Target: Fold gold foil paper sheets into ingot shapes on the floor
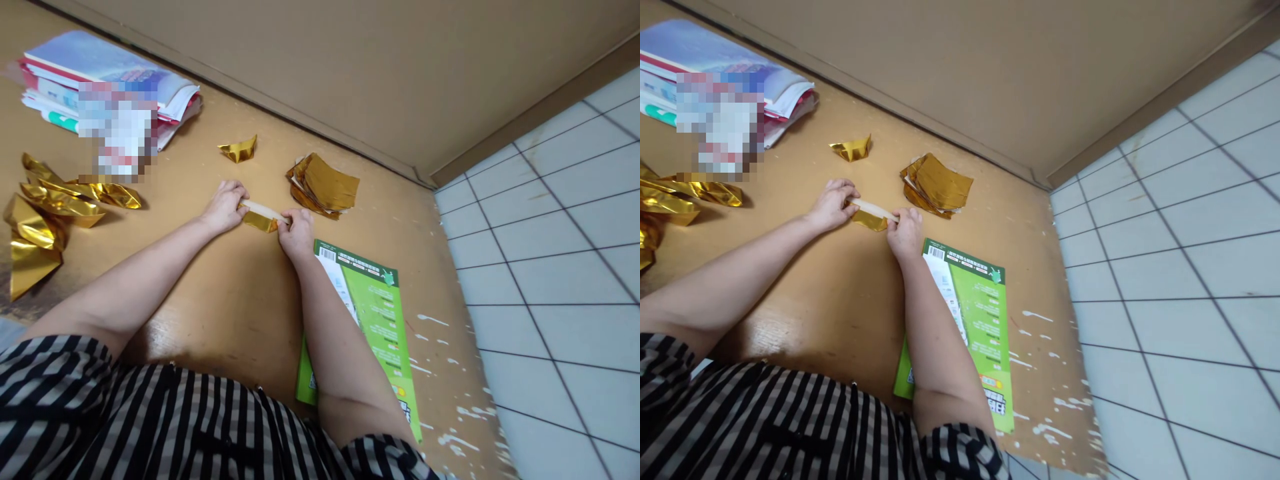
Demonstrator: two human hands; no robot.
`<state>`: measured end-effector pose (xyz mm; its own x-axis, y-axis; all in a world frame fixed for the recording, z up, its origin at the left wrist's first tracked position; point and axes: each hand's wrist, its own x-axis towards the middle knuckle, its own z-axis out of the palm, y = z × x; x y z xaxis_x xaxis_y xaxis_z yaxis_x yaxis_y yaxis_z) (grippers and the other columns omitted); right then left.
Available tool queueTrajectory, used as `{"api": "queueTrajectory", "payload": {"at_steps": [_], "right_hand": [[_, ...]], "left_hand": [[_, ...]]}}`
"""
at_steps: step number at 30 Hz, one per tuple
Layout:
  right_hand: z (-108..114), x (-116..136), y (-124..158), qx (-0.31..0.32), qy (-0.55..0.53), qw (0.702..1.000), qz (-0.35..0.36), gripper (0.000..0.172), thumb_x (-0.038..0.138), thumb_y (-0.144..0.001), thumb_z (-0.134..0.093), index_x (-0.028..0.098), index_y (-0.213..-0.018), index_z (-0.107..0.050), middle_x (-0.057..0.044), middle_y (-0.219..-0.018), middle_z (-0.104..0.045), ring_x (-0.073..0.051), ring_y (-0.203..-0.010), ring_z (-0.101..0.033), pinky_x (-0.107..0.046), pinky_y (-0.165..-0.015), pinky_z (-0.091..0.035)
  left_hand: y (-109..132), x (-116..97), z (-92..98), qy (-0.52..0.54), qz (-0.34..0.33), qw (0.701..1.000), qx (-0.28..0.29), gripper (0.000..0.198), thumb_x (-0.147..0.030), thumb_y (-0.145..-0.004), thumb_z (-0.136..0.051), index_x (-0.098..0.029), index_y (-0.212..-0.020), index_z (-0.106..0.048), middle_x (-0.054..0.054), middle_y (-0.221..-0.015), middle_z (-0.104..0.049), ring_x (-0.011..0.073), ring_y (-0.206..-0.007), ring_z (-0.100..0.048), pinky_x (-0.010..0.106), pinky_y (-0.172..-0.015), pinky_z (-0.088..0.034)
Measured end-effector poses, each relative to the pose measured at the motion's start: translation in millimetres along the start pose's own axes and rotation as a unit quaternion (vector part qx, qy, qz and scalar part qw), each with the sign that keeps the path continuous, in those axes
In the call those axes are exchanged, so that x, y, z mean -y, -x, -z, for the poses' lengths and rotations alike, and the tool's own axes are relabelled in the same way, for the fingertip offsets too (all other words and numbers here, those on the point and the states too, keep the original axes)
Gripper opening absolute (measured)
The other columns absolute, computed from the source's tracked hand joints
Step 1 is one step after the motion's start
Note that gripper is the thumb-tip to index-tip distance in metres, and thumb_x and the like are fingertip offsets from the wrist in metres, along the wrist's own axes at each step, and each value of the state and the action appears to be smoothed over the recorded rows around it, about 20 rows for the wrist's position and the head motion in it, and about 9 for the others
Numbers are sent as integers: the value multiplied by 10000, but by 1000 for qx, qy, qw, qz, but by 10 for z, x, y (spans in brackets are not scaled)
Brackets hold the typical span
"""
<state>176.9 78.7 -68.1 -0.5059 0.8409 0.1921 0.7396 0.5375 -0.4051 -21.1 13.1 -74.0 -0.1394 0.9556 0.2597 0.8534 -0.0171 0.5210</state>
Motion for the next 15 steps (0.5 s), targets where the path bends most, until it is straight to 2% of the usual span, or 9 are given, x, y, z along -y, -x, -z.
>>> {"api": "queueTrajectory", "payload": {"at_steps": [10,15], "right_hand": [[-25,-26,-8,-17,-14,1000,7,100,226,-793,-504,230,-870,-568,-100,-963,-598,-287,-959,-512,-467,-899,-431],[-12,-18,7,1,-10,1000,8,180,218,-802,-486,217,-965,-561,-103,-995,-619,-287,-966,-518,-465,-889,-433]], "left_hand": [[8,-79,38,-3,0,1000,9,127,-211,-825,-567,-179,-945,-592,87,-1079,-608,277,-1091,-534,478,-980,-428],[25,-129,78,3,3,1000,15,124,-189,-825,-569,-180,-946,-591,83,-1043,-619,270,-1054,-546,455,-937,-446]]}}
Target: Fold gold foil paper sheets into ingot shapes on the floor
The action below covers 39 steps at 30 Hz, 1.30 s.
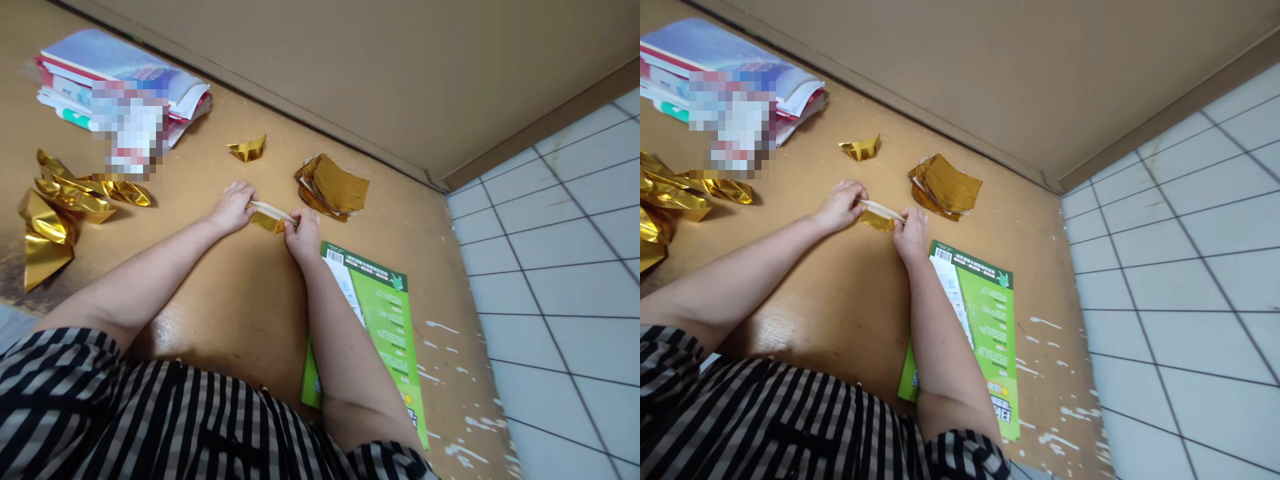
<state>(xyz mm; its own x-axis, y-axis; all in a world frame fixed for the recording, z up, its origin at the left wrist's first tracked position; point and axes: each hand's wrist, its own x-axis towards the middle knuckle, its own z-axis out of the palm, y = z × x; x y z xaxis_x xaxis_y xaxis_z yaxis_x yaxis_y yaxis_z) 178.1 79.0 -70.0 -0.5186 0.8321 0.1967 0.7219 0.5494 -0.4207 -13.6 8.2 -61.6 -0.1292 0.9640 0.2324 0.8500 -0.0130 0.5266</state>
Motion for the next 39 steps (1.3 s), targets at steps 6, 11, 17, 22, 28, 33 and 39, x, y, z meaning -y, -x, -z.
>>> {"api": "queueTrajectory", "payload": {"at_steps": [6,11,17,22,28,33,39], "right_hand": [[22,43,16,8,4,1000,8,273,193,-815,-457,210,-1060,-577,-108,-1028,-628,-294,-987,-515,-465,-898,-426],[59,126,32,16,37,999,10,234,146,-812,-442,201,-963,-611,-114,-1026,-615,-286,-993,-496,-428,-901,-414],[53,130,57,-7,16,999,42,202,135,-816,-439,204,-873,-620,-90,-923,-594,-268,-927,-476,-407,-853,-404],[59,141,83,-3,38,997,61,234,134,-847,-417,187,-889,-641,-102,-927,-585,-266,-930,-460,-394,-852,-392],[102,220,108,30,108,991,79,325,121,-897,-364,166,-979,-675,-119,-962,-600,-266,-948,-468,-377,-851,-377],[179,293,147,85,171,978,82,364,99,-905,-354,136,-1073,-676,-140,-1020,-610,-262,-981,-476,-353,-850,-368],[216,343,235,105,208,965,119,369,101,-912,-354,113,-1122,-656,-157,-1032,-600,-256,-951,-478,-342,-831,-368]], "left_hand": [[11,-8,10,-6,-2,1000,1,228,-193,-825,-561,-177,-1049,-604,93,-1070,-623,275,-1062,-538,455,-942,-439],[11,9,-24,-13,-10,1000,-3,344,-187,-827,-550,-192,-1165,-613,85,-1113,-609,271,-1098,-521,438,-970,-421],[9,23,-20,-3,-14,1000,-3,232,-171,-812,-550,-186,-1011,-668,73,-1056,-607,259,-1061,-519,425,-943,-426],[28,9,0,5,-40,999,-14,138,-141,-801,-547,-176,-881,-654,62,-949,-607,238,-976,-524,401,-902,-441],[47,-5,-63,-32,-77,995,-45,160,-94,-804,-505,-170,-818,-646,78,-877,-605,246,-927,-526,397,-833,-459],[76,-40,-52,-93,-119,988,-41,200,-80,-828,-468,-149,-848,-654,108,-870,-620,254,-905,-544,393,-797,-479],[154,-67,25,-146,-167,975,4,252,-72,-859,-425,-119,-880,-672,122,-890,-645,230,-875,-591,363,-807,-508]]}}
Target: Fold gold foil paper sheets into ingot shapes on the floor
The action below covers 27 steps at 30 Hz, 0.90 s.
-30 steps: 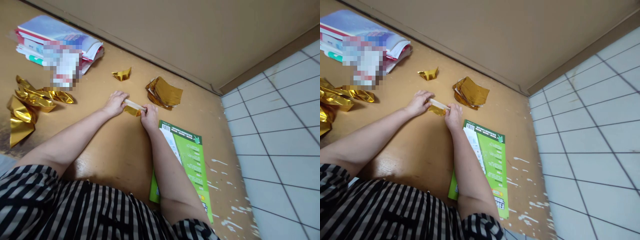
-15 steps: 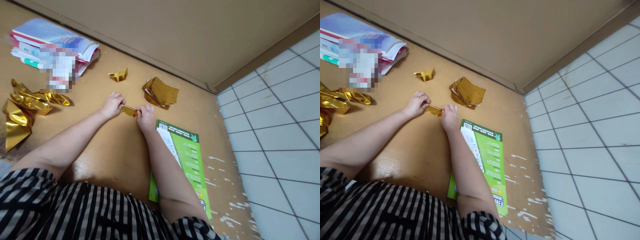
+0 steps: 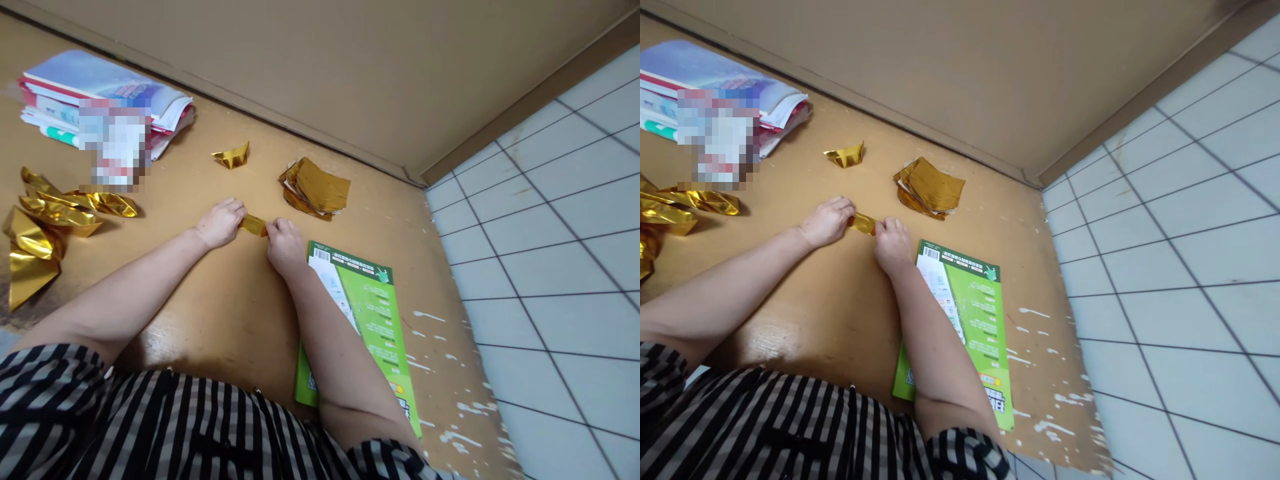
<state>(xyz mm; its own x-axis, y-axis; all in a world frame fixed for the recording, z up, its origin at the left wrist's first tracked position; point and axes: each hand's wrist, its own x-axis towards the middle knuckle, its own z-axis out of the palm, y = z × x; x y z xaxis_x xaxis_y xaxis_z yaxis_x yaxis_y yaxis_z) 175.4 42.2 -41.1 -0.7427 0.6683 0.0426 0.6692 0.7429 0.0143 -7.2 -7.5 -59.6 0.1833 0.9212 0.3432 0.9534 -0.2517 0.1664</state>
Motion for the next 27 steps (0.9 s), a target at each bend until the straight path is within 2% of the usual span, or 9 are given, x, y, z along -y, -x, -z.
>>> {"api": "queueTrajectory", "payload": {"at_steps": [3,6,10,12,15,23,27], "right_hand": [[0,23,13,1,7,1000,5,388,97,-910,-361,115,-1196,-622,-159,-1039,-590,-256,-943,-472,-343,-821,-369],[15,41,12,10,7,1000,11,423,106,-919,-358,104,-1285,-569,-171,-1076,-577,-260,-965,-464,-351,-837,-369],[56,56,13,35,3,999,15,443,150,-924,-396,80,-1343,-519,-188,-1116,-562,-273,-999,-453,-361,-859,-373],[73,63,16,44,2,999,10,447,149,-921,-396,85,-1347,-516,-187,-1124,-559,-274,-1005,-452,-365,-865,-373],[87,81,19,47,3,999,0,452,150,-920,-396,92,-1353,-509,-190,-1133,-556,-277,-1009,-450,-371,-860,-375],[171,142,30,78,15,997,-26,492,202,-924,-430,97,-1404,-450,-209,-1219,-531,-292,-1079,-449,-380,-874,-379],[189,148,37,80,14,996,-26,492,223,-932,-419,98,-1407,-450,-215,-1226,-534,-296,-1089,-453,-387,-884,-382]], "left_hand": [[39,-50,1,3,-30,999,19,309,-122,-912,-372,-111,-949,-680,137,-962,-662,226,-918,-607,354,-837,-515],[60,-141,-36,9,-59,997,45,364,-229,-958,-351,-88,-1136,-637,160,-1130,-656,242,-1077,-591,380,-958,-476],[68,-257,-76,7,-51,992,119,567,-423,-976,-346,-41,-1385,-439,194,-1450,-455,278,-1373,-381,421,-1133,-302],[66,-288,-67,7,-40,987,156,645,-481,-976,-321,-35,-1440,-352,197,-1515,-358,277,-1429,-287,417,-1163,-237],[61,-297,-40,8,-33,981,189,696,-517,-975,-302,-22,-1464,-295,204,-1541,-298,269,-1452,-229,394,-1178,-190],[82,-239,-57,1,-39,985,168,691,-552,-968,-318,-88,-1480,-295,178,-1536,-323,265,-1444,-254,391,-1170,-207],[108,-203,-19,-15,-11,987,162,695,-549,-966,-335,-52,-1452,-346,209,-1513,-350,283,-1424,-300,400,-1154,-254]]}}
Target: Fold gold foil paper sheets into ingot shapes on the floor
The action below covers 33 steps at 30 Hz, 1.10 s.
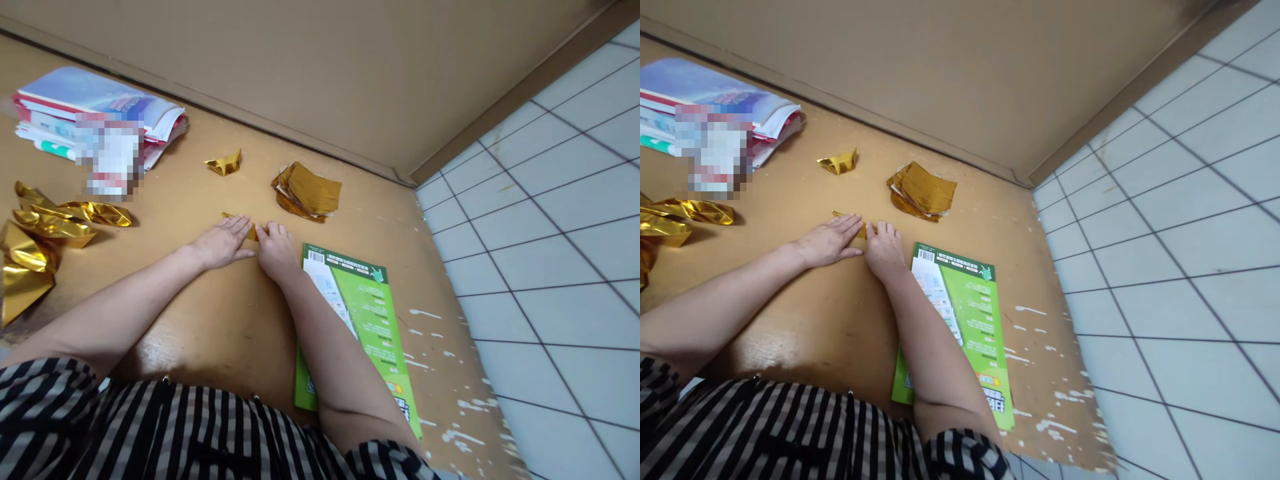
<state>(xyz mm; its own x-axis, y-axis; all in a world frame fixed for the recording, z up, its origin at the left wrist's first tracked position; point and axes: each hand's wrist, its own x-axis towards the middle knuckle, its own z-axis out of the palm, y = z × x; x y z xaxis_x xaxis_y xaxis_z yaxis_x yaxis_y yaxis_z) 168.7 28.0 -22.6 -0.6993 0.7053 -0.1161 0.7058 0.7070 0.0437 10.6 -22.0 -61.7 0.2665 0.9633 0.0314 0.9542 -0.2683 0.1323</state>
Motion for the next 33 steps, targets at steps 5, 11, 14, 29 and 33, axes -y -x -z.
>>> {"api": "queueTrajectory", "payload": {"at_steps": [5,11,14,29,33], "right_hand": [[-27,-11,3,-15,-6,1000,1,477,169,-937,-343,115,-1393,-472,-204,-1197,-549,-287,-1070,-462,-388,-873,-383],[-13,-9,5,-12,-7,1000,-5,479,159,-936,-329,126,-1392,-475,-199,-1220,-544,-280,-1071,-468,-384,-874,-385],[-6,-6,0,-3,-6,1000,-7,488,152,-940,-307,112,-1403,-457,-206,-1231,-541,-285,-1085,-467,-392,-881,-386],[-46,-11,-22,-18,-7,1000,-3,494,126,-923,-314,116,-1394,-465,-211,-1189,-553,-290,-1073,-475,-402,-869,-401],[-62,-2,-25,-29,-11,1000,3,498,100,-905,-331,93,-1381,-479,-222,-1182,-565,-294,-1076,-487,-419,-890,-409]], "left_hand": [[50,113,32,-12,19,1000,-4,702,-579,-948,-358,-82,-1444,-376,191,-1502,-380,282,-1408,-335,383,-1143,-270],[75,143,115,-13,41,999,31,749,-583,-935,-391,-22,-1430,-378,224,-1508,-352,299,-1411,-324,358,-1143,-266],[82,170,152,-16,48,998,30,718,-558,-941,-395,-23,-1420,-393,217,-1496,-376,291,-1400,-347,355,-1138,-280],[48,126,169,-2,-21,997,-70,203,-236,-926,-490,-116,-934,-654,125,-982,-661,223,-961,-625,338,-887,-513],[45,104,163,-12,-24,997,-69,206,-211,-927,-472,-119,-916,-656,113,-944,-652,212,-917,-615,327,-849,-516]]}}
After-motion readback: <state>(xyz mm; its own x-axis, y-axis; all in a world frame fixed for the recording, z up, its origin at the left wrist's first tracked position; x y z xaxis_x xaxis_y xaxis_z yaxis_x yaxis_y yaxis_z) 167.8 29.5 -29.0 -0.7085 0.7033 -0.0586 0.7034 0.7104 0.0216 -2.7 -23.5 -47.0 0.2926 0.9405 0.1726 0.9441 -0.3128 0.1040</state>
